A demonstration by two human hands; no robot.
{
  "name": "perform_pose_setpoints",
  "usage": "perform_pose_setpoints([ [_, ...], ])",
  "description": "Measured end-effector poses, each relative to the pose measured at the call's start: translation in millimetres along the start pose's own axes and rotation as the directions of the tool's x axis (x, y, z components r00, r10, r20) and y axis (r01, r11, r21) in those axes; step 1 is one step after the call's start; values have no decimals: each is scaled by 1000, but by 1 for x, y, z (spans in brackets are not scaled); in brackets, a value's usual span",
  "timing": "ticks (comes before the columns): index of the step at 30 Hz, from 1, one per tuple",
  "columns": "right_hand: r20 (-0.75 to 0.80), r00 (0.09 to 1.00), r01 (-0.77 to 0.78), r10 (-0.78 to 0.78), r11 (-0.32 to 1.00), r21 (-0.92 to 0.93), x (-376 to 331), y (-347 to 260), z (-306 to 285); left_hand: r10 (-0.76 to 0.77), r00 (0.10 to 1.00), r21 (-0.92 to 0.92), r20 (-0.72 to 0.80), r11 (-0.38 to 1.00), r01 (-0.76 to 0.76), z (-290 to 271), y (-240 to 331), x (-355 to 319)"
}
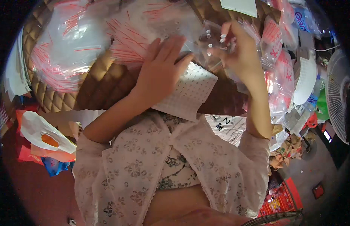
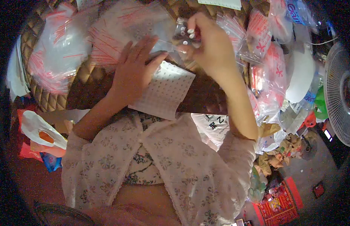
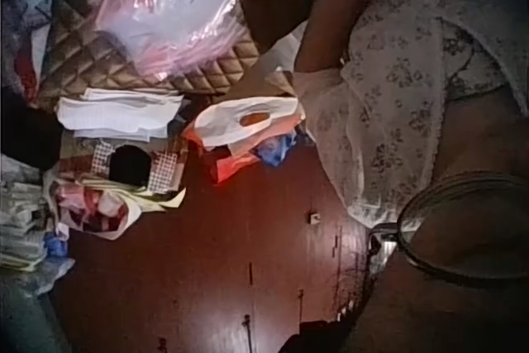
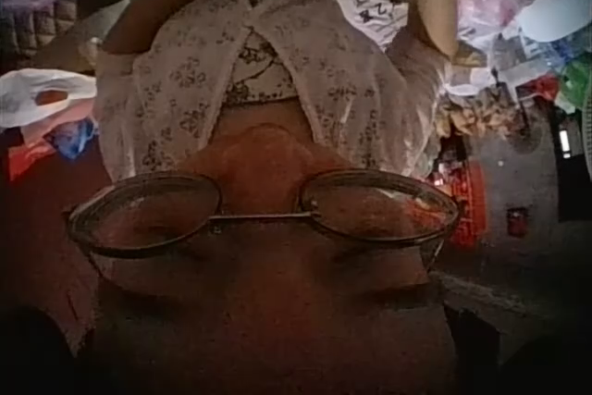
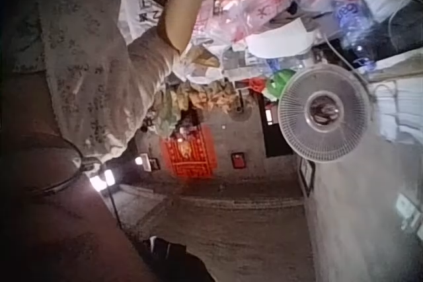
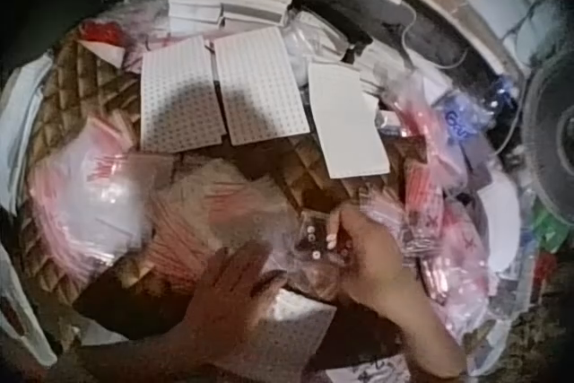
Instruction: The person peels adhesive labels from a backing sheet and applies them onto clear plastic bags by hand.
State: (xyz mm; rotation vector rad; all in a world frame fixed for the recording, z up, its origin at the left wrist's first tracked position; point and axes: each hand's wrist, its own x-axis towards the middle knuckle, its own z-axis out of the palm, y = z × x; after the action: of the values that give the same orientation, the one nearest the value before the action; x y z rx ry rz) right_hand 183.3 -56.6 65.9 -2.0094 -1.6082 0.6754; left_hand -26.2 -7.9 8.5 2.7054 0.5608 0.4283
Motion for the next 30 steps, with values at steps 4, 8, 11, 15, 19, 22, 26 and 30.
perform_pose_setpoints([
  [4,-98,990,76,-104,965,-251,3,14,-6,2,1000,33,30,999,-3,2,-1,-3],
  [8,10,1000,20,-20,1000,21,-1,13,0,10,1000,31,10,999,-11,5,0,-3],
  [11,4,990,141,-140,989,-36,9,11,11,25,1000,16,-5,1000,-24,4,1,-1],
  [15,-71,976,128,-204,809,-574,13,18,16,43,999,27,-21,999,-43,7,2,-3],
  [19,33,995,96,-90,879,-467,12,15,6,76,997,-42,-19,996,-77,7,3,-3],
  [22,191,981,29,-44,996,79,17,8,16,90,996,-50,-8,995,-90,7,4,-1],
  [26,91,991,128,-95,860,-493,16,3,31,110,994,-74,22,991,-108,3,4,1],
  [30,-211,944,24,-252,694,-720,21,9,19,104,994,-80,38,992,-100,3,4,-2],
])
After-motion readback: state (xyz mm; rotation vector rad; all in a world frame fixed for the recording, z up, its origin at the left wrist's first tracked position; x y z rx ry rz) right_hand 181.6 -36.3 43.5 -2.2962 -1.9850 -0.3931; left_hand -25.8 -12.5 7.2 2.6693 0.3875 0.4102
